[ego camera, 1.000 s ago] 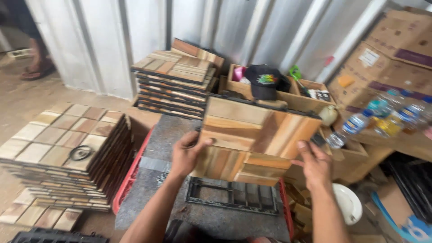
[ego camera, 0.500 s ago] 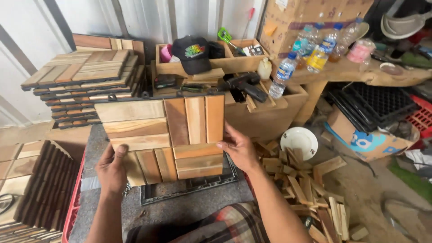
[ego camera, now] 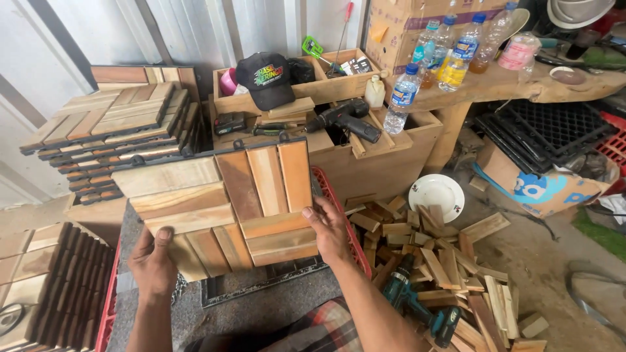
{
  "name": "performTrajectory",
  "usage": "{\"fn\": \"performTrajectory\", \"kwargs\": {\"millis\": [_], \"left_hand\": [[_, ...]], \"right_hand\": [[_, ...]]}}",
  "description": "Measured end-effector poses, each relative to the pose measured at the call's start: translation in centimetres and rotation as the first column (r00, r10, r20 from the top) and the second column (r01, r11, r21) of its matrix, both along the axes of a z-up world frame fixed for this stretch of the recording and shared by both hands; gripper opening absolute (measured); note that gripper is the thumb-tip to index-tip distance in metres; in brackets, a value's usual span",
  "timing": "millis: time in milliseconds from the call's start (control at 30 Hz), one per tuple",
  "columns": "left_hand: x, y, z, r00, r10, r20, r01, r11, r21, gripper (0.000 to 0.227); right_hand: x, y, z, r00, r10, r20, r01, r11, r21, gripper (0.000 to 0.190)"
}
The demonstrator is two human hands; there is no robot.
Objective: Assembling modular wooden floor tiles by screwing a plastic base and fitting wooden slats into it.
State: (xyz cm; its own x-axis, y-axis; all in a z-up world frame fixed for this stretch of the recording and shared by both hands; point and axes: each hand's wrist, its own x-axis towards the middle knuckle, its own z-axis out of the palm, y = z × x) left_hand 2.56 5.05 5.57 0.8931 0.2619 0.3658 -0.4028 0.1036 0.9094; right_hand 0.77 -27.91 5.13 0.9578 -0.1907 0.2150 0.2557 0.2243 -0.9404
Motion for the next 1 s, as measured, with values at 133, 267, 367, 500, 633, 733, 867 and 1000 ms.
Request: {"fn": "performTrajectory", "kwargs": {"millis": [133,267,367,500,633,733,867,1000], "left_hand": [[0.5,0.1,-0.2,1.000,0.022,0.013,-0.023,0.994,0.104,0.030],[-2.3,-3.7,4.2,0.977,0.168,-0.129,-0.137,0.965,0.224,0.058],[0.1,-1.5,-1.0,0.938,0.257,-0.231,-0.174,0.929,0.327,0.074],[0.4,-0.1,-4.9,0.894,0.303,-0.330,-0.196,0.927,0.321,0.075],[-2.0,-0.8,-0.9,0.796,0.288,-0.532,-0.115,0.935,0.335,0.066],[-2.8,-0.5,-1.0,0.768,0.215,-0.603,-0.045,0.958,0.284,0.055],[-4.3,-0.7,-3.0,0.715,0.161,-0.680,-0.083,0.986,0.147,0.061],[-3.0,0.1,-7.6,0.730,0.128,-0.671,-0.238,0.968,-0.074,0.056]], "right_hand": [[0.7,1.2,-0.7,0.987,-0.140,-0.074,0.148,0.983,0.111,0.057],[-0.1,1.2,-0.3,0.992,-0.125,-0.005,0.125,0.992,0.032,0.049],[-0.1,0.8,-0.4,0.972,0.057,-0.228,-0.082,0.991,-0.104,0.089],[0.0,1.2,-3.5,0.961,-0.056,-0.271,0.038,0.997,-0.073,0.065],[0.0,-0.3,-5.5,0.884,-0.204,-0.421,0.208,0.977,-0.037,0.079],[-2.0,0.8,-0.7,0.839,-0.178,-0.515,0.188,0.982,-0.032,0.084],[0.5,-3.4,-8.6,0.806,-0.268,-0.528,0.236,0.963,-0.128,0.062],[3.5,-6.7,-14.0,0.890,-0.062,-0.452,0.112,0.990,0.086,0.047]]}}
